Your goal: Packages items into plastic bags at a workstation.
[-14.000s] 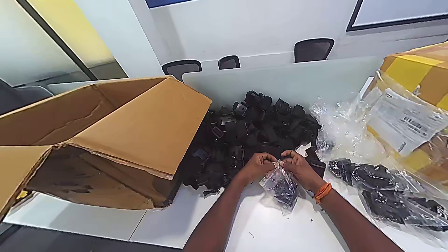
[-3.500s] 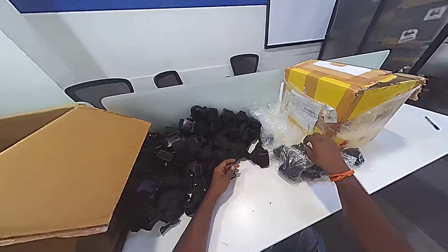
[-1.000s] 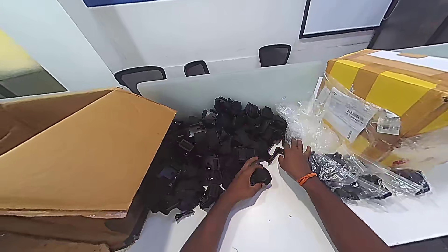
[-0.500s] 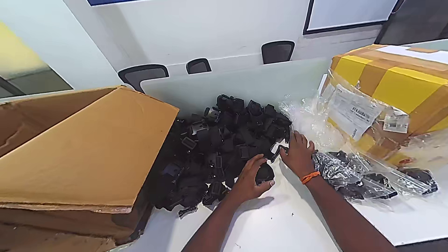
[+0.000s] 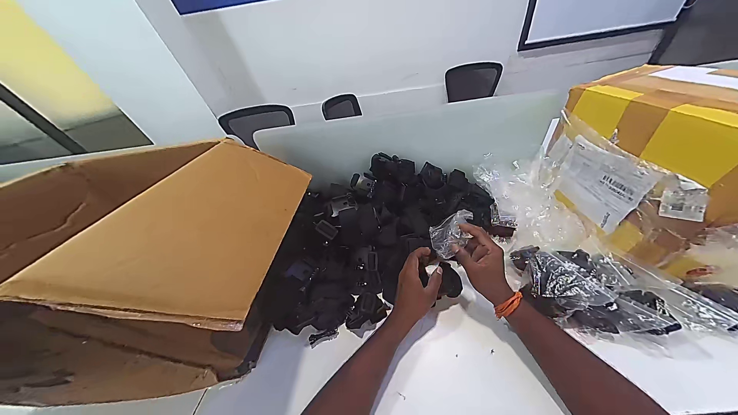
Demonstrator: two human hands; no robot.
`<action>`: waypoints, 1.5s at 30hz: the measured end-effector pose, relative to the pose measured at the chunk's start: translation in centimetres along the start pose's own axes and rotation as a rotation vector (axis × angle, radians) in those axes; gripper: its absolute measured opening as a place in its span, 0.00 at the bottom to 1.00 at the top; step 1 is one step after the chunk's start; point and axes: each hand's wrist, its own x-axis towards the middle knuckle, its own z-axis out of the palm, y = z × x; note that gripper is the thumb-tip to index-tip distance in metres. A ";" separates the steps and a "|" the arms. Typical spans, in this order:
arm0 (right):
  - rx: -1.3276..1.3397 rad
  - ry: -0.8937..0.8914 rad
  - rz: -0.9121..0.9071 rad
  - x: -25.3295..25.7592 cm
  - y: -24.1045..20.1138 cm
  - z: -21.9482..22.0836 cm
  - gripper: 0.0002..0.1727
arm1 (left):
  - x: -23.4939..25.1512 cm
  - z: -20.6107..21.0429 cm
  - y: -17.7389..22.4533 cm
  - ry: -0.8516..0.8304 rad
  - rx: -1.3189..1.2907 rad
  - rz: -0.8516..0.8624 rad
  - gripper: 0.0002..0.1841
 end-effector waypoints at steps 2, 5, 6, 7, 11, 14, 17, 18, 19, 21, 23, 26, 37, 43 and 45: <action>0.090 0.046 0.038 0.2 -0.3 -0.2 0.22 | 0.0 0.1 0.0 0.016 -0.042 -0.004 0.31; 0.278 0.113 0.126 0.4 -0.2 -0.8 0.14 | 0.2 0.2 0.2 0.036 -0.217 -0.051 0.33; 0.328 0.121 0.150 0.4 -0.2 -0.8 0.10 | 0.3 0.3 0.5 0.041 -0.326 -0.091 0.33; 0.368 0.115 0.166 0.4 -0.3 -0.9 0.08 | 0.3 0.2 0.6 0.047 -0.429 -0.123 0.32; 0.357 0.001 0.174 0.4 -0.1 -1.3 0.10 | 0.8 -0.8 0.4 0.073 -0.636 -0.253 0.33; 0.140 -0.040 0.138 0.8 0.6 -1.8 0.09 | 1.3 -1.5 0.9 0.147 -0.675 -0.254 0.32; -0.179 -0.023 0.032 1.4 1.2 -2.6 0.07 | 1.6 -1.3 0.9 0.174 -0.614 -0.266 0.33; -0.285 -0.026 -0.003 1.5 1.4 -2.9 0.08 | 1.5 -1.2 0.7 0.163 -0.577 -0.280 0.32; -0.385 -0.027 -0.044 1.5 1.5 -3.2 0.08 | 1.5 -1.2 0.6 0.145 -0.542 -0.288 0.30; -0.580 -0.023 -0.124 1.5 1.2 -3.2 0.09 | 1.4 -1.1 0.7 0.134 -0.497 -0.287 0.29; -0.730 -0.026 -0.247 1.1 1.0 -2.9 0.12 | 1.2 -1.1 1.1 0.159 -0.466 -0.273 0.28; -0.785 -0.038 -0.411 0.3 -0.3 -1.9 0.14 | 1.1 -1.1 1.4 0.220 -0.409 -0.213 0.26; -0.585 -0.241 -0.193 -1.4 0.6 0.2 0.13 | 0.1 -0.3 -0.1 0.072 -0.135 0.163 0.14; -0.504 -0.030 -0.175 -0.3 0.5 -0.8 0.11 | 1.1 -1.4 0.2 0.287 -0.080 -0.088 0.15; -0.482 0.000 -0.150 0.0 0.9 -1.0 0.10 | 1.6 -1.9 -0.1 0.335 -0.077 -0.123 0.17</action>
